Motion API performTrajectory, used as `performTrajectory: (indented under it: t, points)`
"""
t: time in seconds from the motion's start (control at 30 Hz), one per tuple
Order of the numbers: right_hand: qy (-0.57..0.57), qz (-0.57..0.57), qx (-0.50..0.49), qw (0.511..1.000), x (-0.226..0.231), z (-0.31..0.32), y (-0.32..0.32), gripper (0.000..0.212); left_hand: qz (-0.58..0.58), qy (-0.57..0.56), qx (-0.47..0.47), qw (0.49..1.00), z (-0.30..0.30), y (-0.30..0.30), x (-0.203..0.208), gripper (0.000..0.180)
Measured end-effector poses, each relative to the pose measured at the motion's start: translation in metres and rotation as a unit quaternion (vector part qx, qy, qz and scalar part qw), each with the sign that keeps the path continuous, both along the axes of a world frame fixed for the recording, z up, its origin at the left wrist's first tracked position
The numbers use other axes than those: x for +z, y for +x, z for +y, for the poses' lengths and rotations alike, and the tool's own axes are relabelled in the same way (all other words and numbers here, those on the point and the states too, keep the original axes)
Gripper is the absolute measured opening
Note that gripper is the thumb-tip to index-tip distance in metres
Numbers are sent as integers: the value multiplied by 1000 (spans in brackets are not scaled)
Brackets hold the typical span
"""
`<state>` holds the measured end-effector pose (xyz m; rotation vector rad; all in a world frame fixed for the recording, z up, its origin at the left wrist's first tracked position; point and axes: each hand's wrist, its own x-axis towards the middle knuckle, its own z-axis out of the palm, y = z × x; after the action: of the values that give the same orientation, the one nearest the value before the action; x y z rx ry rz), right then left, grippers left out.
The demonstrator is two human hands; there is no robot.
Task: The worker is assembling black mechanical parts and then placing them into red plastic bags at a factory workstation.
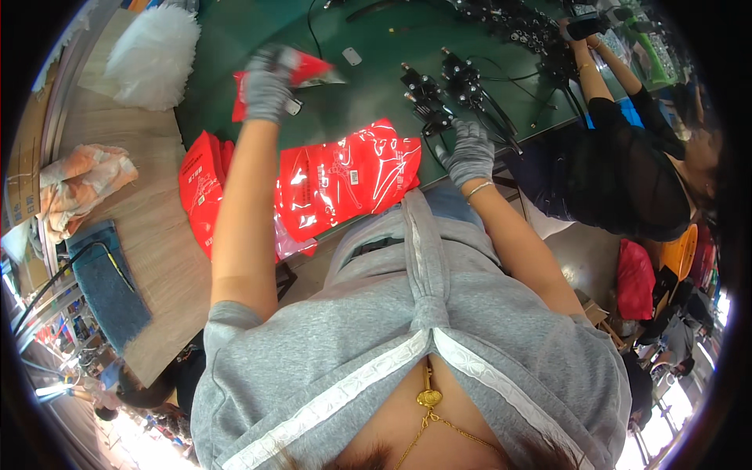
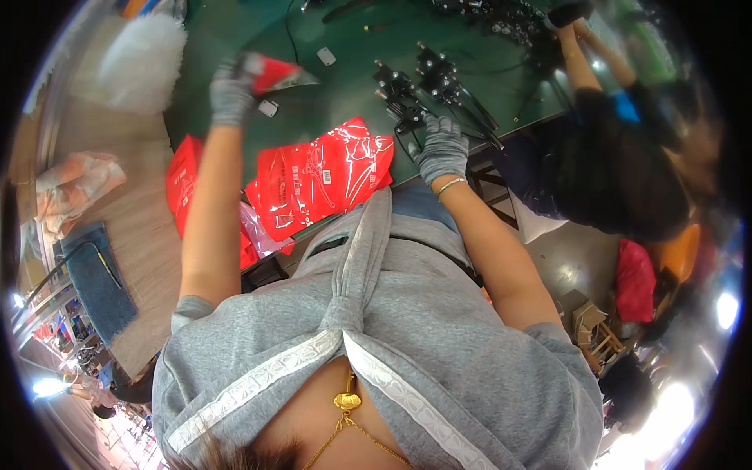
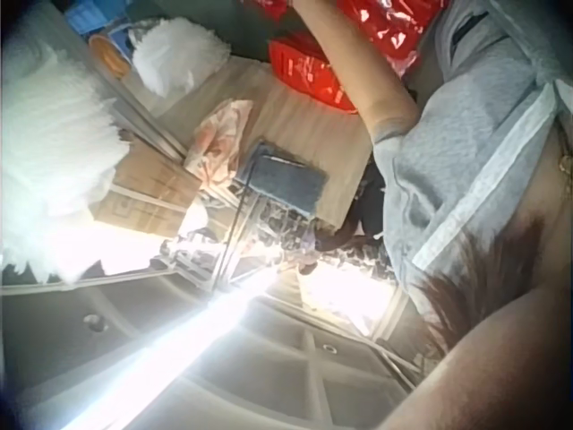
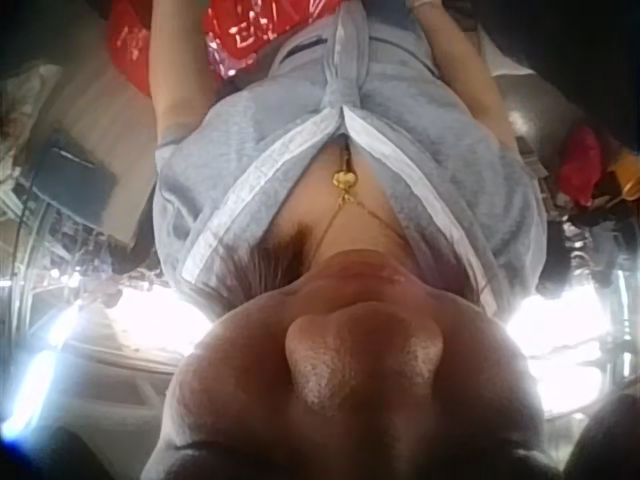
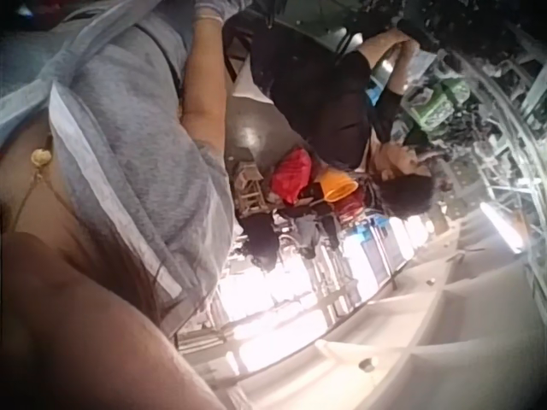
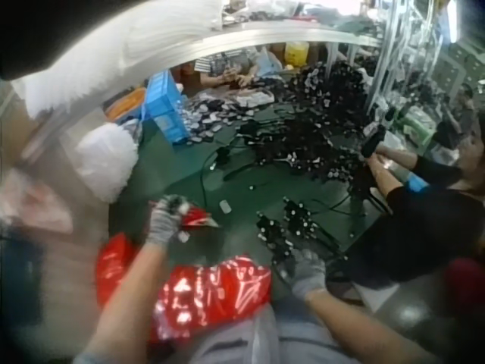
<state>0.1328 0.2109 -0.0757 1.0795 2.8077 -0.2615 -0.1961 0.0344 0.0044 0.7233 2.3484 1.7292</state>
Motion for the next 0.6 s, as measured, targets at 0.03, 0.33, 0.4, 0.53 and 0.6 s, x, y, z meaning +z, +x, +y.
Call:
performTrajectory:
  t: [0.03, 0.33, 0.4, 0.53, 0.6]
  points:
    - [-13, 19, 4, 1000, -3, -4, 0, 83, 23, -43, -66, 997, -3, 10, -41, 25]
    - [21, -6, -23, 1000, 0, 5, 18, 111, -21, -246, -247, 937, 5, 176, -57, 31]
    - [5, -82, -12, 997, 7, 6, 14, 104, -108, -243, -277, 923, 1, 184, -71, 34]
    - [54, -96, 29, 993, -8, 17, 34, 78, -39, -319, -298, 899, -5, 194, -87, 33]
    - [31, -4, 13, 999, -20, 22, 49, 52, -28, -311, -287, 906, -8, 198, -91, 38]
